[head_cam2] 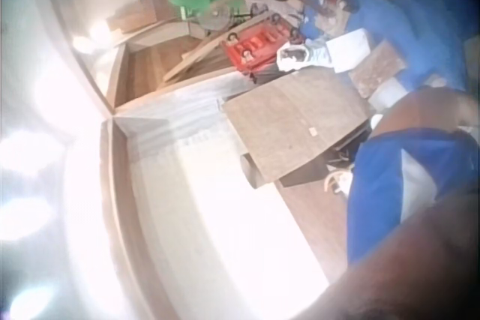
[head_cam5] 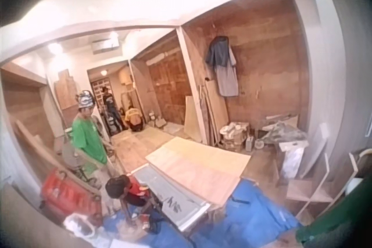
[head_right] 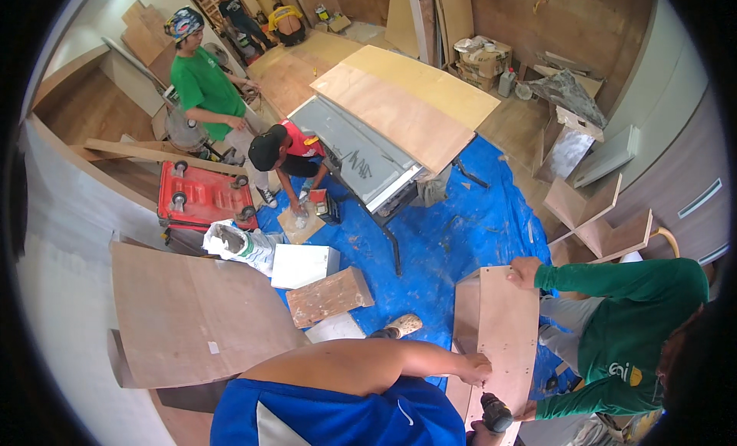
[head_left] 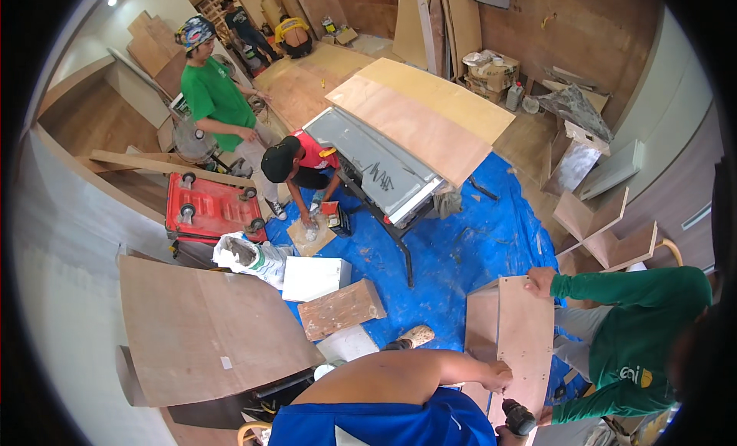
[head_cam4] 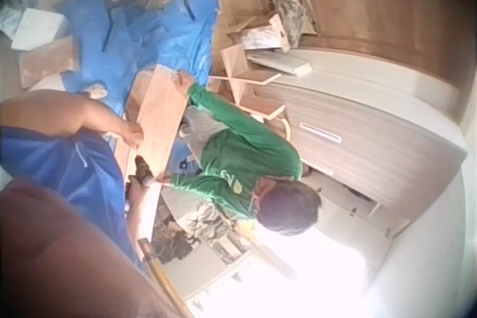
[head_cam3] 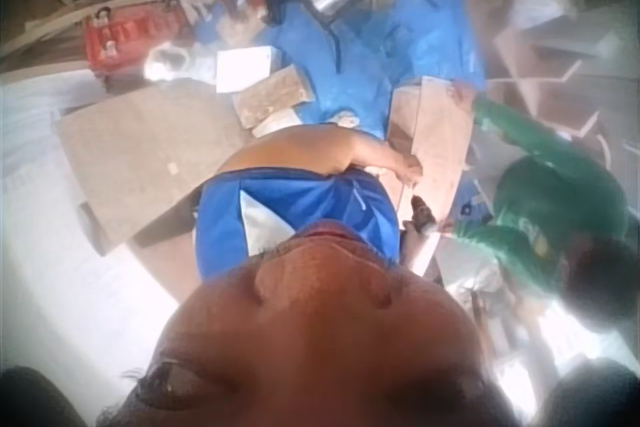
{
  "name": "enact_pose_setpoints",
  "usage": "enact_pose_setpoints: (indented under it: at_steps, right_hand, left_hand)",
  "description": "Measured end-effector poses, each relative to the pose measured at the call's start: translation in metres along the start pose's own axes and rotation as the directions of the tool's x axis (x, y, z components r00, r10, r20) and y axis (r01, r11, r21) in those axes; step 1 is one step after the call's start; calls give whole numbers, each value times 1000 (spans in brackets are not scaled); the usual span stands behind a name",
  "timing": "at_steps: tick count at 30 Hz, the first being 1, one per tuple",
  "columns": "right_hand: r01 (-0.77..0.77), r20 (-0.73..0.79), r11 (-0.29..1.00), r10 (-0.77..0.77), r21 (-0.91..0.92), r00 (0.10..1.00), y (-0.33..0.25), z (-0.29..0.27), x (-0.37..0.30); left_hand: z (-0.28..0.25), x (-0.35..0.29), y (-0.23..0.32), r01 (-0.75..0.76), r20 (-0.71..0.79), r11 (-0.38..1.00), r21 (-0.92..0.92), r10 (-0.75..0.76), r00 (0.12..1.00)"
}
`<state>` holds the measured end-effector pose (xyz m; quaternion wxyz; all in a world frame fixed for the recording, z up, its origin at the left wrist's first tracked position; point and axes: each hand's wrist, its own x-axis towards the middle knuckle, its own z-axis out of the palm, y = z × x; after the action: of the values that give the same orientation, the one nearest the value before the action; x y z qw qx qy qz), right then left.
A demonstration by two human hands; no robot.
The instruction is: The person assembles a wooden cabinet by aligning panels and securing them with screws. They use a power drill to fasten the pieces together while another person assists by holding the panels in place.
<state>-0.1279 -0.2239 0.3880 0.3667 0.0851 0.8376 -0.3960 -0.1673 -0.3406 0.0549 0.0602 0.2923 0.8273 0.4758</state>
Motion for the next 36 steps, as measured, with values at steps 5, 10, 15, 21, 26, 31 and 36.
enact_pose_setpoints:
  at_steps: [5,10,15,21,26,31,36]
  right_hand:
    - [-107,18,991,106,84,994,12,-13,-8]
    - [-10,24,1000,10,1,1000,30,-39,-15]
    - [-9,65,997,4,76,998,73,-41,3]
    - [85,168,996,-83,-9,982,29,-23,-12]
    - [398,-21,874,-409,277,912,134,30,48]
    - [439,110,876,-465,200,879,95,83,29]
    - [355,-121,933,-347,54,930,93,123,24]
  left_hand:
    - [-5,2,6,44,48,998,-48,-42,998]
    - [-18,12,31,187,5,977,-100,-187,982]
    - [-39,-44,19,378,-110,875,-304,-426,898]
    - [-92,-192,41,558,142,226,-799,-830,540]
    - [-119,-234,39,418,108,137,-898,-851,513]
    - [-116,-310,53,515,123,159,-842,-873,471]
    - [-151,-343,30,654,98,318,-687,-851,517]
